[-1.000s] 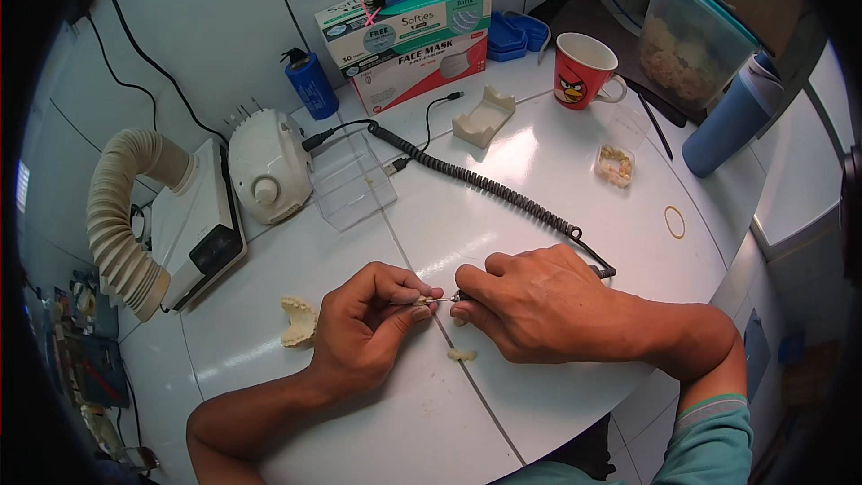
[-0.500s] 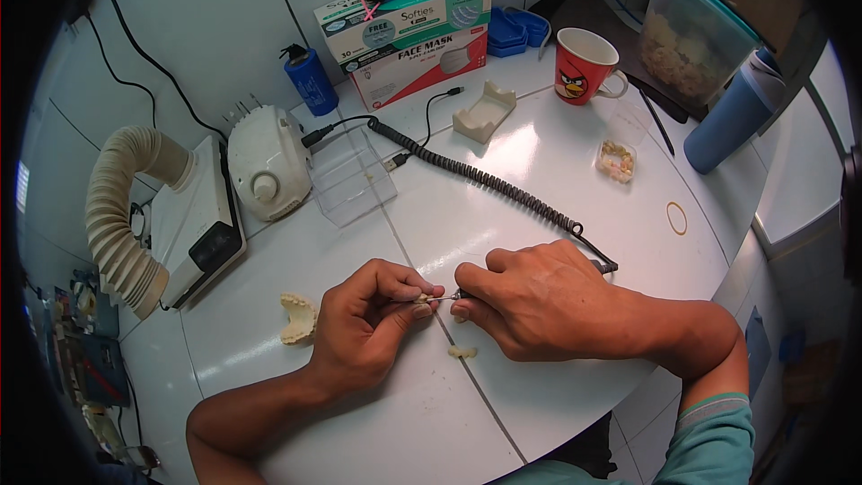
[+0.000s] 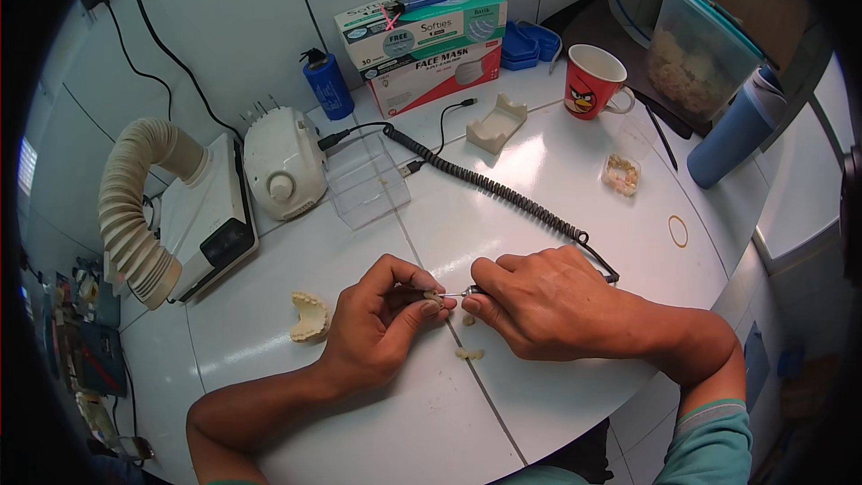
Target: Using a dental handpiece and small probe to adjust or trim a dental prosthetic component.
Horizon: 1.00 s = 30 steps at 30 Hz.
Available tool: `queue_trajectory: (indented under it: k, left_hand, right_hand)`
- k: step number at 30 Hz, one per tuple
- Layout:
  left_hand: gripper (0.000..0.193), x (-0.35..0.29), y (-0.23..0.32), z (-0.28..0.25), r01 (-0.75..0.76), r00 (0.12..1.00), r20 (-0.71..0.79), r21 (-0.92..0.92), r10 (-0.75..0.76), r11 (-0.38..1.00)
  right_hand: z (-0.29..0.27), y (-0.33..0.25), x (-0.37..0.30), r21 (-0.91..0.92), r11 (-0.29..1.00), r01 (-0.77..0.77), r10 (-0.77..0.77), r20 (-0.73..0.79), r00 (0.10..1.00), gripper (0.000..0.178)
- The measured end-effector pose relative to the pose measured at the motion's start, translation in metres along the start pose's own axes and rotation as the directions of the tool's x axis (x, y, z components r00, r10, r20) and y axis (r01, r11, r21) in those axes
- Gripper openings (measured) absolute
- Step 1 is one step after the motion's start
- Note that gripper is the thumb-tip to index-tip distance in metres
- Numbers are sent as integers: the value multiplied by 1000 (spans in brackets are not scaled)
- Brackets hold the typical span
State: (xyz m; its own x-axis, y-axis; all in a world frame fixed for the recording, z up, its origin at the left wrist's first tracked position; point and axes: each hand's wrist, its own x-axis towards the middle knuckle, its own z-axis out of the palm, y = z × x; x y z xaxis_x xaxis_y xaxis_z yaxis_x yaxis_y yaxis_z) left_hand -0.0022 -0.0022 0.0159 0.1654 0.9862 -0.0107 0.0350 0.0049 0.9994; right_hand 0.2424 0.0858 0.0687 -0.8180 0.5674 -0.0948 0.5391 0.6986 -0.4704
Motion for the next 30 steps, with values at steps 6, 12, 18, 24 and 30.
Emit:
queue_trajectory:
  k: [6, 12, 18, 24, 30]
  left_hand:
    - [16, -1, -1, 0, -6, 1000, -7, 6, 6, 1000]
    - [16, -1, -1, 1, -11, 1000, -15, -3, 11, 1000]
    - [16, -1, -1, 2, -21, 999, -36, -29, 20, 999]
    - [14, -2, -4, 1, -33, 999, -32, -49, 31, 998]
    - [13, -2, -4, 0, -30, 999, -38, -56, 28, 998]
  right_hand:
    - [-2, -2, 1, 11, 1000, -24, 23, 23, 999, 46]
    - [-2, -3, 1, -20, 999, -28, 28, 27, 999, 45]
    - [1, -1, 0, -21, 1000, -10, 10, -10, 1000, 42]
    - [1, -2, -1, -29, 1000, -9, 8, -16, 1000, 40]
    - [2, -3, 0, -44, 999, -20, 20, 0, 1000, 39]
